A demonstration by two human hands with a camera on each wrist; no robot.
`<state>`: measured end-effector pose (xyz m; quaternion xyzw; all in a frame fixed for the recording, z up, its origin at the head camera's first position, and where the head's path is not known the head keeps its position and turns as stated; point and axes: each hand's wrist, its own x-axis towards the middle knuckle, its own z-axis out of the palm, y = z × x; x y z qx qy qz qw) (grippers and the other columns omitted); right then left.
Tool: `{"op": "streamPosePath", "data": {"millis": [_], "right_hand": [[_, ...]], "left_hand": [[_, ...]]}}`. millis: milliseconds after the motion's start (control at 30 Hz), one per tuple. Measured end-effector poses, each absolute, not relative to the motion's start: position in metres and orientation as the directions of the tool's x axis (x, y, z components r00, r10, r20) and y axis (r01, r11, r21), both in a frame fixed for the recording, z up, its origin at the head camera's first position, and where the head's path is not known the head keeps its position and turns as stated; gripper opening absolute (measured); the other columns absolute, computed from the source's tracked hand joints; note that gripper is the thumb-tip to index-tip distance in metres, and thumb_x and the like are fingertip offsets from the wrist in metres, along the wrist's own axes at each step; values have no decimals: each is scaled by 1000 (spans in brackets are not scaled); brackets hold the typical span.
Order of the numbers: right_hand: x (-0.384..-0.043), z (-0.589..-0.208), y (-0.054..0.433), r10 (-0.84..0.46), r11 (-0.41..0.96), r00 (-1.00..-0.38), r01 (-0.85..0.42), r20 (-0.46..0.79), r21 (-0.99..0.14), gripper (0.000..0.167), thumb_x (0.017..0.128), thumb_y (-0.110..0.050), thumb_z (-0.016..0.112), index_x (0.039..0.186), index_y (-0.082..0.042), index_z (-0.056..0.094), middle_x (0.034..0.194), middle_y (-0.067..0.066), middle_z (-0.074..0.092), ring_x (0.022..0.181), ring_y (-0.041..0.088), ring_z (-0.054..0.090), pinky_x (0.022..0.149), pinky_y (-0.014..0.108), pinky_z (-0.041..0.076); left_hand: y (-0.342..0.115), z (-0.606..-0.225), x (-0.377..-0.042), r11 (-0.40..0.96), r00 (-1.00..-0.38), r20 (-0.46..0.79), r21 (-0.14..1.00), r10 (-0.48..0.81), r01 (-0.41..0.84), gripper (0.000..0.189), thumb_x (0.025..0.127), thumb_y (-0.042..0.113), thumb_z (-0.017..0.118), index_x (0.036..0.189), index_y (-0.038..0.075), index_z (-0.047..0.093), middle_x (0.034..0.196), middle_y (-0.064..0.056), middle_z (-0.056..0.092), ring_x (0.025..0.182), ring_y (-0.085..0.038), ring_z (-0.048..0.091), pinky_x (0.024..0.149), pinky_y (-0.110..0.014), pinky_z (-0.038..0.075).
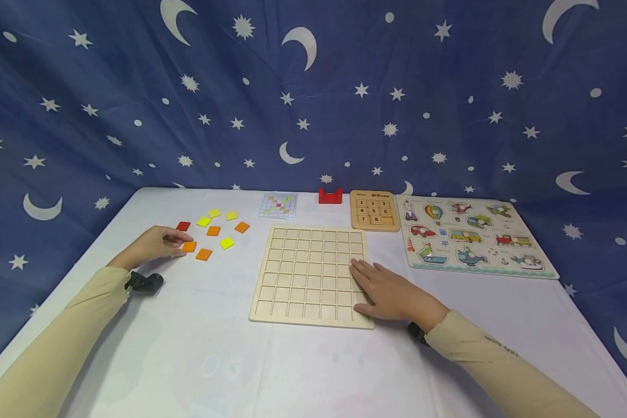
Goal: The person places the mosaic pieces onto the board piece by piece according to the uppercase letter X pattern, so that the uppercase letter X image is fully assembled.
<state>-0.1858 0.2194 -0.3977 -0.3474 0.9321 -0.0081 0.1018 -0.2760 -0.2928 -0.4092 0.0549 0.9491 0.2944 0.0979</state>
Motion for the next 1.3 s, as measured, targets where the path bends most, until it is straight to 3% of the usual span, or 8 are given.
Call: {"op": "streamPosePath", "data": {"millis": [333,700,1033,1300], "right_hand": [[-185,-396,218,-641,765,-743,-638,-192,-87,78,91,-46,54,146,1,26,154,17,24,142,32,27,114,50,27],[-185,-396,218,-640,765,-743,-638,-195,-81,78,91,-45,54,146,1,26,154,17,25,142,32,26,114,49,28],[-185,-394,217,-640,766,-743,-637,-196,-87,77,91,-45,54,146,2,26,154,17,24,142,32,26,114,49,27],[-185,-395,218,-641,765,-742,-637,-196,-91,78,91,-46,54,146,2,26,154,17,25,142,32,26,114,49,27]], "left_hand": [[-291,-408,-273,827,-978,-142,560,154,49,31,81,9,71,111,1,67,108,-20,66,94,-26,59,91,-45,49],[-291,-405,-271,820,-978,-107,566,178,87,33,81,9,70,112,1,66,115,-22,64,109,-38,57,98,-52,44],[-290,-404,-269,815,-977,-85,568,197,115,35,81,13,72,114,1,66,113,-20,66,105,-35,60,93,-49,48],[-278,-399,-269,770,-970,3,608,242,194,34,81,11,72,112,0,66,101,-18,69,97,-33,64,92,-47,50]]}}
